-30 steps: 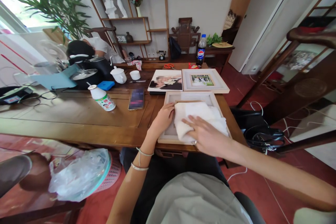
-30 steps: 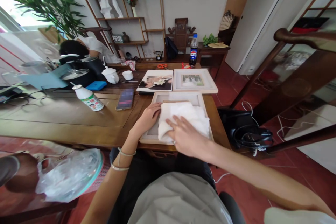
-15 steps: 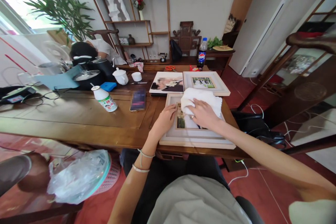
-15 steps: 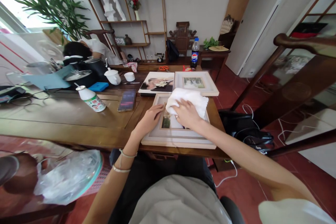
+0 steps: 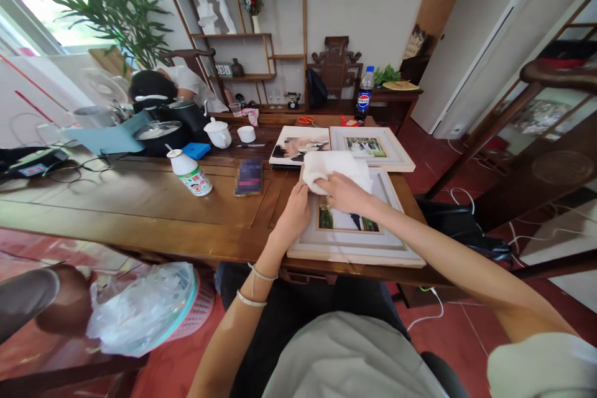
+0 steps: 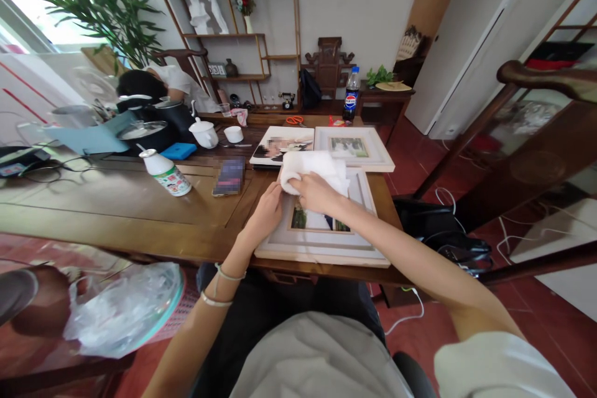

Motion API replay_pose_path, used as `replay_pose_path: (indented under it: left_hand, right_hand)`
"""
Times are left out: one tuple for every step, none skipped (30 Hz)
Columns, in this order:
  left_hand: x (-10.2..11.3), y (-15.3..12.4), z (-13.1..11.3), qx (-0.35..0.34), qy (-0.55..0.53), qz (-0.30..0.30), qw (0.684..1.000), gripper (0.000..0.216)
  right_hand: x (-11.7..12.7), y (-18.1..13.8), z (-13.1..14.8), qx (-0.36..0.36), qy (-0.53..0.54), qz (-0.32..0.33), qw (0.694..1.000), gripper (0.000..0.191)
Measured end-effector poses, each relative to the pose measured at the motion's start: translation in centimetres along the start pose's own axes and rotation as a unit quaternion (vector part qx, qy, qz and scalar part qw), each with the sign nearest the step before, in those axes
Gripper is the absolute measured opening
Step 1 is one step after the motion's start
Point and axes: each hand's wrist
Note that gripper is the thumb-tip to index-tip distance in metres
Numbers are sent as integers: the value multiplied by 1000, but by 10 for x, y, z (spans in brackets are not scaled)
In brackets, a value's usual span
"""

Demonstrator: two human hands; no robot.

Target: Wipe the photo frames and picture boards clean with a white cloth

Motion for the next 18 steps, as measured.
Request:
replay_pose_path:
  left_hand:
    - [0, -1, 1, 5, -7, -8, 1000, 35]
    - [0, -1, 1, 11, -16, -15, 1000, 31]
    - [1, -2, 1, 16, -25, -18, 999, 29]
    - [2, -2, 0, 21, -34, -16, 999, 28]
    - [3, -2, -1, 25, -39, -9, 999, 28]
    - [4, -2, -3, 28, -41, 3, 999, 30]
    - [5, -1, -4, 31, -39, 17, 999, 32]
    - [6, -1, -6, 33, -34, 30, 998, 34]
    - [7, 0, -7, 36, -27, 41, 998, 35]
    - [7, 0, -9, 41, -19, 52, 998, 36]
    - [7, 0, -10, 46, -10, 63, 997, 37]
    - [7, 0, -11, 51, 0, 76, 996, 39]
    - [7, 0, -12, 55, 10, 91, 994, 41]
    - [7, 0, -12, 57, 22, 105, 993, 42]
    - [6, 0, -12, 57, 34, 118, 991, 43]
    - [6, 0, -11, 54, 47, 128, 989, 44]
    - [6, 0, -11, 50, 58, 134, 988, 44]
    - [6, 0, -10, 45, 67, 137, 987, 44]
  right_hand:
    - [1, -5, 6, -13, -4, 5, 1000, 41]
    - [1, -11, 14, -20, -8, 8, 1000, 40]
    - [0, -16, 22, -21, -10, 10, 1000, 39]
    - [-1, -21, 31, -16, -10, 9, 1000, 39]
    - [-1, -26, 40, -7, -6, 8, 1000, 38]
    - [-2, -32, 48, 4, 1, 7, 1000, 36]
    - [-1, -38, 56, 18, 13, 5, 1000, 34]
    - [0, -46, 63, 34, 29, 5, 999, 32]
    - [4, -53, 69, 53, 46, 7, 998, 31]
    - [8, -62, 74, 73, 65, 11, 995, 32]
    - [15, -70, 78, 90, 85, 15, 992, 33]
    - [22, -79, 81, 98, 103, 22, 990, 35]
    - [31, -88, 83, 95, 120, 32, 988, 37]
    - [40, -96, 85, 79, 131, 45, 987, 38]
    - [48, -104, 86, 54, 135, 59, 988, 38]
    - [54, -111, 86, 22, 129, 75, 989, 38]
    - [59, -116, 84, -11, 114, 90, 989, 38]
    - [61, -121, 80, -46, 91, 104, 989, 39]
Point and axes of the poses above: each hand's wrist, its own y-axis towards the middle knuckle, its own x-axis out of the back of the hand, z = x × y, and after that the axes turned 11 degrees about x, right-handed
